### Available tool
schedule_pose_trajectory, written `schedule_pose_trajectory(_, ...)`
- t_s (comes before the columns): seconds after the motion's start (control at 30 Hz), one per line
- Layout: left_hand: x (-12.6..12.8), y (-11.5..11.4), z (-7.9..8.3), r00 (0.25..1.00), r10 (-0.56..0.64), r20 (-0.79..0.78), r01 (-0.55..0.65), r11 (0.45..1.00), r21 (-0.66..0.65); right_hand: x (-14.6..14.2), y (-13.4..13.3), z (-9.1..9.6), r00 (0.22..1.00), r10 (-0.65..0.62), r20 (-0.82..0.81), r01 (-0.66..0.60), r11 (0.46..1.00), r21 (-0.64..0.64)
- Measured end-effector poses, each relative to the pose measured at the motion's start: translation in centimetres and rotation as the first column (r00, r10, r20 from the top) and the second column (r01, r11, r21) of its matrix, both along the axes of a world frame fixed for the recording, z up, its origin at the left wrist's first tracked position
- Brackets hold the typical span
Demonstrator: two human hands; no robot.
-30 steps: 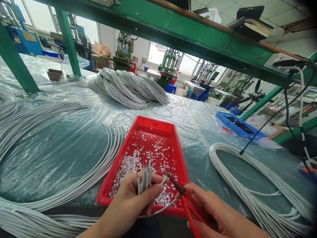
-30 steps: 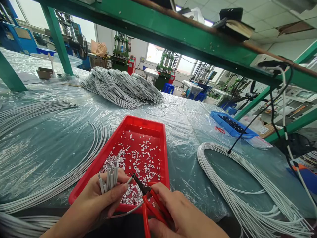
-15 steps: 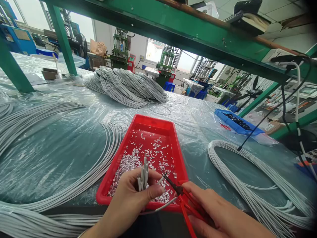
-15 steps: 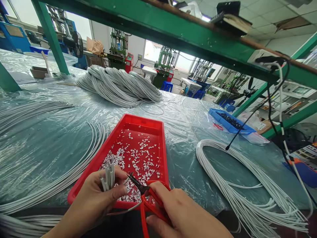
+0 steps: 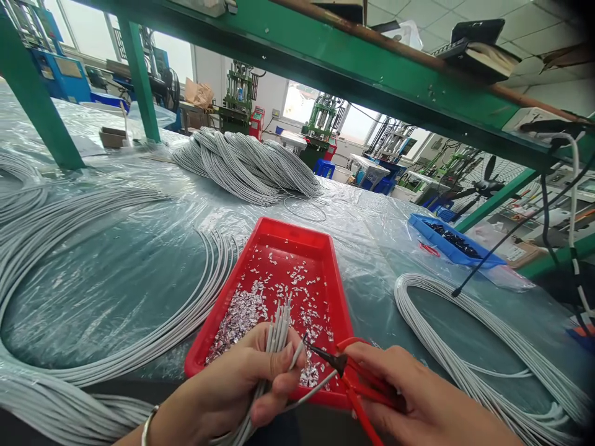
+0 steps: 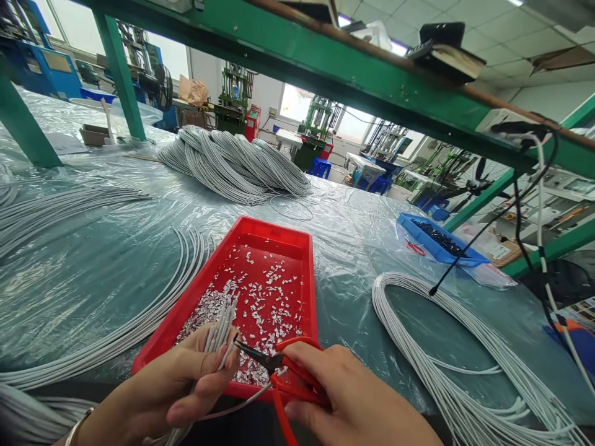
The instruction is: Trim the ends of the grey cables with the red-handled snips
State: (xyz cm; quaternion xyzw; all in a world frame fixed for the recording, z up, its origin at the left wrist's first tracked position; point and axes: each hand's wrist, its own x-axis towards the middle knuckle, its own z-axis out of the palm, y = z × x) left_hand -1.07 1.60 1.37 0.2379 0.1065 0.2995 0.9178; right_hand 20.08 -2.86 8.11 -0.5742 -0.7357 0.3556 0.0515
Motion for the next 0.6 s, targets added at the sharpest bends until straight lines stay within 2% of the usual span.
schedule_pose_trajectory(0.07,-0.1,0.1,0.1,1.0,0.025,-0.018,-0.025,0.999,-0.02,-1.0,0.5,-1.0,0.977,-0.155,-0.148,0.162,0.986,0.041)
schedule_pose_trajectory(0.1,-0.1,0.1,0.1,0.999,0.044,-0.026,-0.045,0.999,-0.009,-1.7,0.7,-1.5,0.93,-0.228,-0.289,0.239,0.971,0.004)
schedule_pose_trajectory(0.17,0.0,0.0,0.0,0.993,0.099,-0.067,-0.095,0.993,0.066,-3.7,1.3,-2.1,0.774,-0.306,-0.555,0.311,0.946,-0.088)
schedule_pose_trajectory(0.2,0.0,-0.1,-0.1,0.985,0.147,-0.092,-0.135,0.984,0.118,-4.7,1.5,-2.3,0.7,-0.329,-0.634,0.38,0.923,-0.059)
schedule_pose_trajectory(0.27,0.2,-0.3,-0.3,0.954,0.267,-0.138,-0.231,0.945,0.233,-6.4,1.9,-2.5,0.635,-0.319,-0.703,0.442,0.897,-0.008)
schedule_pose_trajectory(0.33,0.4,-0.5,-0.5,0.914,0.369,-0.167,-0.301,0.895,0.33,-7.4,2.1,-2.6,0.613,-0.305,-0.729,0.496,0.866,0.055)
schedule_pose_trajectory(0.43,0.4,-0.6,-0.7,0.868,0.456,-0.199,-0.337,0.832,0.44,-7.6,2.0,-3.1,0.642,-0.28,-0.714,0.559,0.808,0.186)
schedule_pose_trajectory(0.5,0.5,-0.6,-0.6,0.846,0.484,-0.222,-0.338,0.81,0.479,-7.3,1.8,-3.7,0.658,-0.264,-0.705,0.575,0.781,0.244)
schedule_pose_trajectory(0.6,0.5,-0.6,-0.5,0.834,0.496,-0.243,-0.332,0.802,0.497,-7.0,1.7,-4.4,0.642,-0.28,-0.714,0.585,0.781,0.22)
